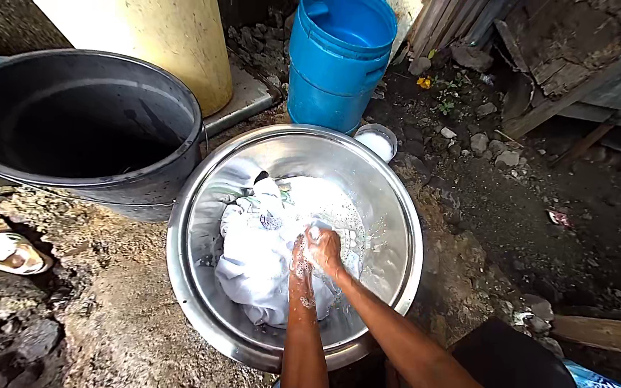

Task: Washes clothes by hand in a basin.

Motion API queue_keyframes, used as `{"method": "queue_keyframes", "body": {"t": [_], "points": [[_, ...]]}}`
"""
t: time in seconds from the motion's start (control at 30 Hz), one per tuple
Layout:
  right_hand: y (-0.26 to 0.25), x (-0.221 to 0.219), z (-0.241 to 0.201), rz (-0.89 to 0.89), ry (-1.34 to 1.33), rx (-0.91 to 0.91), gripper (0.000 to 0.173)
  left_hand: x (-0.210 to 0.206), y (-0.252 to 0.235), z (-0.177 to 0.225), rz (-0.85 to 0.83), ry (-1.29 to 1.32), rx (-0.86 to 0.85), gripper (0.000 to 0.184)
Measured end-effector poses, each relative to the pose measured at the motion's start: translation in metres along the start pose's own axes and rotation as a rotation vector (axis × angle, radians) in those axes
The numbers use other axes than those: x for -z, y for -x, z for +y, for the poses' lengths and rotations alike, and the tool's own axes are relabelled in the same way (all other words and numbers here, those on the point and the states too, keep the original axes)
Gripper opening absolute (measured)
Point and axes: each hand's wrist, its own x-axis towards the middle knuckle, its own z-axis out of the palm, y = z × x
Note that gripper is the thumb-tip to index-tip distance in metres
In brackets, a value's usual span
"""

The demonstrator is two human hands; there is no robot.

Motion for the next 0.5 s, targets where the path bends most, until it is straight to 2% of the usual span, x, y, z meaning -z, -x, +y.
{"method": "queue_keyframes", "body": {"t": [0.07, 0.1, 0.17, 0.23, 0.27, 0.33, 0.4, 0.5], "points": [[0.023, -0.013, 0.007, 0.029, -0.003, 0.114, 0.036, 0.005, 0.008, -0.007, 0.015, -0.006, -0.072, 0.040], [0.023, -0.011, 0.012, -0.004, -0.036, 0.070, 0.035, 0.004, 0.008, -0.012, 0.013, -0.023, -0.062, 0.037], [-0.012, 0.000, 0.032, 0.004, -0.130, -0.066, 0.035, -0.005, 0.002, -0.014, -0.040, -0.088, 0.025, 0.035], [-0.055, 0.011, 0.063, 0.083, -0.339, -0.105, 0.037, -0.023, -0.005, -0.007, -0.145, -0.168, 0.142, 0.039], [-0.066, 0.013, 0.077, 0.056, -0.510, -0.060, 0.036, -0.029, -0.010, -0.005, -0.188, -0.185, 0.172, 0.040], [-0.064, 0.024, 0.091, -0.144, -0.777, 0.009, 0.048, -0.038, -0.017, 0.004, -0.234, -0.184, 0.199, 0.040], [-0.053, 0.030, 0.094, -0.221, -0.867, 0.023, 0.049, -0.033, -0.027, 0.005, -0.243, -0.207, 0.188, 0.038], [-0.058, 0.034, 0.104, -0.046, -0.860, -0.026, 0.034, -0.015, -0.040, 0.011, -0.124, -0.168, 0.218, 0.042]]}}
